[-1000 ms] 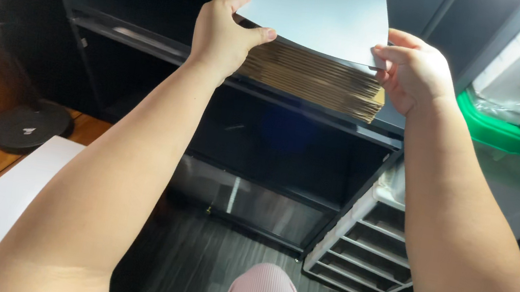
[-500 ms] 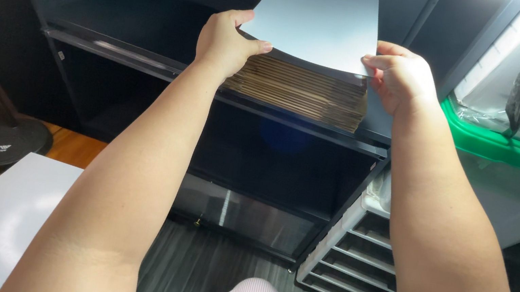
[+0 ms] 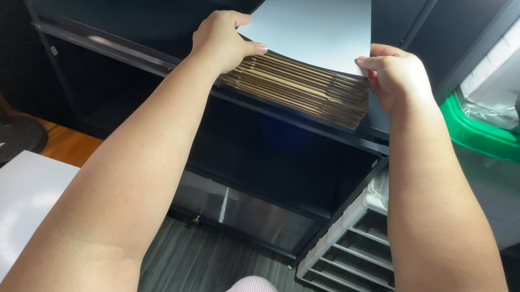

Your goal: The person repeatedly picks up stacks of white papers from a wooden surface and places them onto a stack of cardboard sheets on a black shelf. The person handles the papers by hand, moving them between the two locations multiple times.

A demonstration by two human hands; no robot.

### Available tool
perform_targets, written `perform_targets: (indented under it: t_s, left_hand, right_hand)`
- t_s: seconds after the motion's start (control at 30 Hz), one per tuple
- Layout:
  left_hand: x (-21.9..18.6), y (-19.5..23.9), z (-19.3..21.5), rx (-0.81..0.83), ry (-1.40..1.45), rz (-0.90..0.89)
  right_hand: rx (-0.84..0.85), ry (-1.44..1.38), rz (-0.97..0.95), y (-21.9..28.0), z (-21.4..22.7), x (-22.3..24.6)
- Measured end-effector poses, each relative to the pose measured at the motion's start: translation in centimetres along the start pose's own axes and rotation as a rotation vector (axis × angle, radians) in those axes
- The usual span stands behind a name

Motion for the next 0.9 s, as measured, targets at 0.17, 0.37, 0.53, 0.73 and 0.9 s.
perform_targets:
  t_s: [0.17,0.37,0.53,0.73,0.9]
  left_hand:
    - [0.5,-0.7,-0.5,0.010,0.032,0.001]
    - [-0.3,-0.9,-0.3,0.037,-0.002,0.090]
    - [-0.8,-1.4,-0.7,0.059,-0.124,0.158]
    - [-1.3,-0.8,-0.6,0.024,-0.125,0.194]
    - [-0.7,0.2,-0.4,-0.059,-0.036,0.223]
  right_hand:
    - [0.008,0.006,0.011,-0.8,0.0,-0.2]
    - [-0.056,0.148,0.036,-0.7,0.1,0.1]
    - [-0.109,0.261,0.105,-0.9,0.1,0.4]
    - [-0.204,0.455,0.092,1.4,0.2,1.1]
    - [-0.412,0.674,0.536,-0.2,1.0,0.2]
Point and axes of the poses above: each hand's wrist, its own y-axis away from the middle knuckle, its own z-axis out of the back of the hand, x = y × z, the point moved 4 cm from there along -y, towards the middle knuckle, and after that the axes turned 11 degrees about -z, right-handed, at the moved point
